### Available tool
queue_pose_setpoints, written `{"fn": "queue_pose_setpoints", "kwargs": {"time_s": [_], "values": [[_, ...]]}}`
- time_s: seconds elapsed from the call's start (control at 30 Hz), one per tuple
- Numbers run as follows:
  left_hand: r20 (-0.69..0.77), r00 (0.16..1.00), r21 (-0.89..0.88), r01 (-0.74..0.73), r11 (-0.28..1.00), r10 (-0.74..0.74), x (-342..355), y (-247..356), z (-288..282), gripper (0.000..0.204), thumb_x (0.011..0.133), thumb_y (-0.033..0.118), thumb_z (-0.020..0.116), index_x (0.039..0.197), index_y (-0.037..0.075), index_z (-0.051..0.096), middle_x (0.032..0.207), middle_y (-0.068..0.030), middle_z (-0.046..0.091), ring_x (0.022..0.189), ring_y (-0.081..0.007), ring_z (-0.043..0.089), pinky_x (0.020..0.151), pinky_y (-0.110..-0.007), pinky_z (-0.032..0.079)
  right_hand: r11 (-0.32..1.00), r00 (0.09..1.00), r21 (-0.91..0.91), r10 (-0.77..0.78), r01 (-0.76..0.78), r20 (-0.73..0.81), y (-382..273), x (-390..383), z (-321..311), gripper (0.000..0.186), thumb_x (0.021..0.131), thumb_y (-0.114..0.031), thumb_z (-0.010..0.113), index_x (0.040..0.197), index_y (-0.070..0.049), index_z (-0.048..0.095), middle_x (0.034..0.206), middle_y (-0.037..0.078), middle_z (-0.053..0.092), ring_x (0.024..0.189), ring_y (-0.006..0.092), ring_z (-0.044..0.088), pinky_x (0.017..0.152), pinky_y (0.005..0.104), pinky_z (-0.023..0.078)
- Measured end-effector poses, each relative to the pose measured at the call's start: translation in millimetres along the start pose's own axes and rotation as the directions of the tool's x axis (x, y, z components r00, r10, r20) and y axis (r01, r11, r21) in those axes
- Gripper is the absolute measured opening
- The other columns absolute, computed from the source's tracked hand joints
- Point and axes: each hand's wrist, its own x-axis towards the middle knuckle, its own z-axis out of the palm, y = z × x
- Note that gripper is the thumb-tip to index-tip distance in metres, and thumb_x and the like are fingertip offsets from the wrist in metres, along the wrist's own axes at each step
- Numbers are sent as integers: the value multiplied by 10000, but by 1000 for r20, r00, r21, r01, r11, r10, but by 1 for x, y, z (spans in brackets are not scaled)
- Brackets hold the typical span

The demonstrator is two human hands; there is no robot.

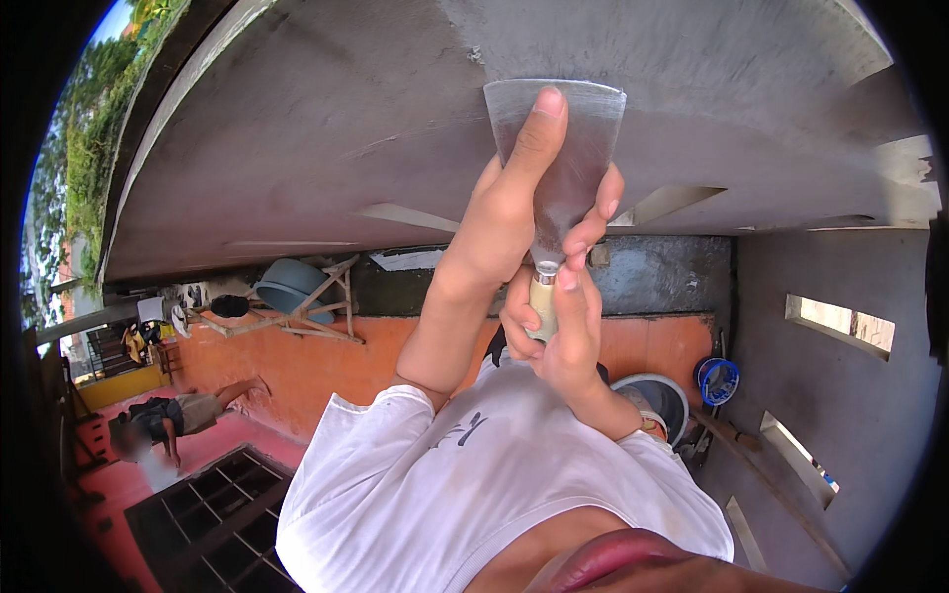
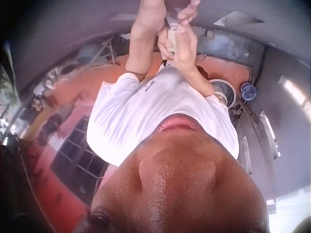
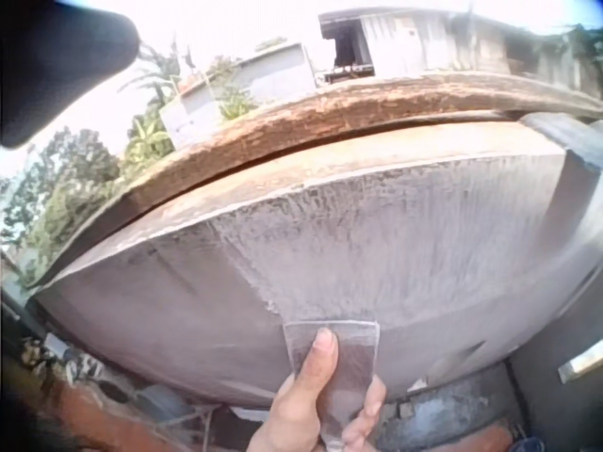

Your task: The person uses a trowel to apply and smooth plaster on a ceiling. They repeatedly scoop material from a bucket and spread it across the surface, working in sections to even out the finish.

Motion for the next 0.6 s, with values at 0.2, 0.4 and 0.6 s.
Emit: {"fn": "queue_pose_setpoints", "kwargs": {"time_s": [0.2,0.4,0.6], "values": [[-38,999,41,11,999,-9,2,-1,-8,741,913,685,343,660,21,550,536,-50,489,424,-108,446,409,-246,387,999,999,14,-34,34,3,15,13,-7,410,1018,-435,279,998,-35,368,638,33,387,380,71,303,313,223,230],[-82,996,66,-14,998,20,1,3,-3,723,924,663,350,643,22,531,503,-38,447,400,-112,416,391,-245,360,997,996,5,-79,79,46,20,13,-8,412,1016,-441,293,1019,-37,373,638,31,389,386,70,308,316,223,229],[0,998,68,-55,996,55,-1,-1,-7,739,917,681,343,657,17,538,544,-43,473,422,-110,431,404,-245,385,994,991,-4,-108,109,75,26,16,-19,398,1015,-433,309,1035,-40,374,644,36,397,391,69,308,321,219,226]]}}
